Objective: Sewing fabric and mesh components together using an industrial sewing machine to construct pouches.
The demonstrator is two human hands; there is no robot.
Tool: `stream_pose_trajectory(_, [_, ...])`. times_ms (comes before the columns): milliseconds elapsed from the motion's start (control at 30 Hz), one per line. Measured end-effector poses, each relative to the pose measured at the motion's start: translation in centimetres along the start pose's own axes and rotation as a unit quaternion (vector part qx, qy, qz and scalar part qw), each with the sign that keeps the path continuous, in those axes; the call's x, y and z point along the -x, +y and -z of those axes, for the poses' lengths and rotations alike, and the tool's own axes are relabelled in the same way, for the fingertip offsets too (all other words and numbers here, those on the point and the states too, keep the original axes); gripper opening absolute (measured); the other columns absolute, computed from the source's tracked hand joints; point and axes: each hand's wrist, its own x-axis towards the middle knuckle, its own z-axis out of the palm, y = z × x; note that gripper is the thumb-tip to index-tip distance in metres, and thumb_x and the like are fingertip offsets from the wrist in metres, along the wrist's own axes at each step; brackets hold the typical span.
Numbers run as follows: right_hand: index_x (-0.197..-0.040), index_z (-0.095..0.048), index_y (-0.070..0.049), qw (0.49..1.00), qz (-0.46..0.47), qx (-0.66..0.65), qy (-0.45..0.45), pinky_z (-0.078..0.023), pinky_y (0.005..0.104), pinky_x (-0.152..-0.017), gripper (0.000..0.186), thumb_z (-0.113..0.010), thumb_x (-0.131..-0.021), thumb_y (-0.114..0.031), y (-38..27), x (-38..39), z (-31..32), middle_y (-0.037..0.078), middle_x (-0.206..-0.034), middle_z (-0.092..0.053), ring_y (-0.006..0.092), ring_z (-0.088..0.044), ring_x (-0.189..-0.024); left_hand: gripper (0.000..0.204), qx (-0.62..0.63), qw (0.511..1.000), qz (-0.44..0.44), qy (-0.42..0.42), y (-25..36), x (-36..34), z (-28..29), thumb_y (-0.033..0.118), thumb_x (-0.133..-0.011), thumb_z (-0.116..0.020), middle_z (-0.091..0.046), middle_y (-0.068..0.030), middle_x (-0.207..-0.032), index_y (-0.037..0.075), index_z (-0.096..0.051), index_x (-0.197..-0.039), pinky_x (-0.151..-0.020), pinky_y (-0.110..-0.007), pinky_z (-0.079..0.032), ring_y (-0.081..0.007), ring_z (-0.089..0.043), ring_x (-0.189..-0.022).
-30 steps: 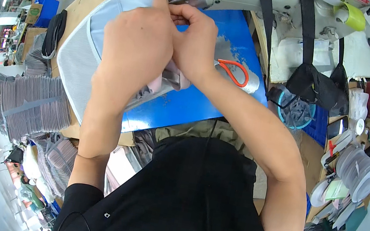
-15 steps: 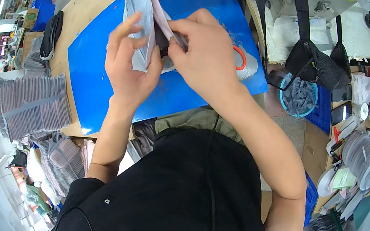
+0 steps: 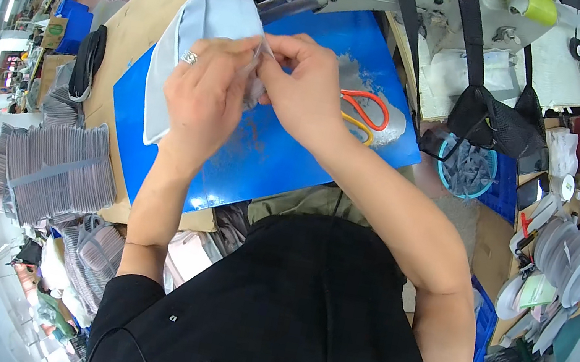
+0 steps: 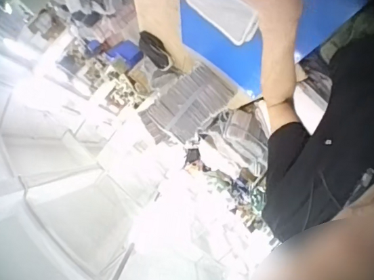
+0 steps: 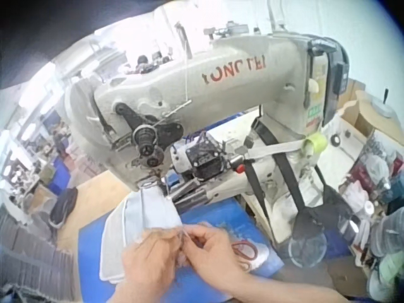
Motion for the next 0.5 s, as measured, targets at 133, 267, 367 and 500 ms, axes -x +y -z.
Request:
stream_pose_trajectory(133, [-0.114, -0.075, 0.002, 1.000, 0.002, -0.005, 0.001, -0.059, 0.0241, -0.054, 0.021, -0.067, -0.095, -0.005, -0.1, -1.2, -0.4, 0.009, -0.105, -0.059, 0.0128, -0.067, -0.081, 0.017, -0.028, 0.999, -0.023, -0.011, -1.5, -0.7, -0.3, 0.000, -0.076, -0.071, -0.074, -0.0065, -0.097, 0.003, -0.068, -0.093, -0.072, -0.037, -0.055, -0.0243, -0.069, -0.088])
stream_pose_trajectory(267, [-0.112, -0.076, 0.001, 1.000, -0.007, -0.019, 0.012, -0.057, 0.0240, -0.053, 0.020, -0.068, -0.095, -0.005, -0.2, -2.0, -0.8, 0.006, -0.097, -0.063, 0.0107, -0.067, -0.078, 0.017, -0.030, 0.999, -0.013, -0.025, -2.0, -1.0, -0.2, 0.001, -0.078, -0.071, -0.074, -0.0060, -0.097, 0.004, -0.068, -0.094, -0.072, -0.036, -0.054, -0.0250, -0.069, -0.088])
stream_pose_trajectory(367, [-0.109, -0.077, -0.001, 0.998, -0.012, -0.053, 0.012, -0.054, 0.0233, -0.052, 0.018, -0.070, -0.094, -0.006, 0.1, -2.9, -1.2, 0.003, -0.085, -0.068, 0.0073, -0.064, -0.072, 0.017, -0.029, 0.999, -0.002, -0.026, -2.6, -1.4, -0.3, 0.001, -0.079, -0.071, -0.075, -0.0059, -0.098, 0.005, -0.069, -0.095, -0.071, -0.035, -0.053, -0.0262, -0.069, -0.087])
stream_pose_trajectory(500, [-0.101, -0.077, 0.002, 0.997, 0.038, -0.017, 0.061, -0.049, 0.0238, -0.057, 0.017, -0.077, -0.088, -0.009, 1.1, -4.3, -1.3, 0.002, -0.080, -0.073, 0.0054, -0.061, -0.067, 0.010, -0.033, 0.997, 0.049, -0.050, -3.5, -1.8, -0.6, 0.003, -0.088, -0.074, -0.077, -0.0067, -0.106, 0.004, -0.071, -0.097, -0.073, -0.033, -0.055, -0.0266, -0.071, -0.089])
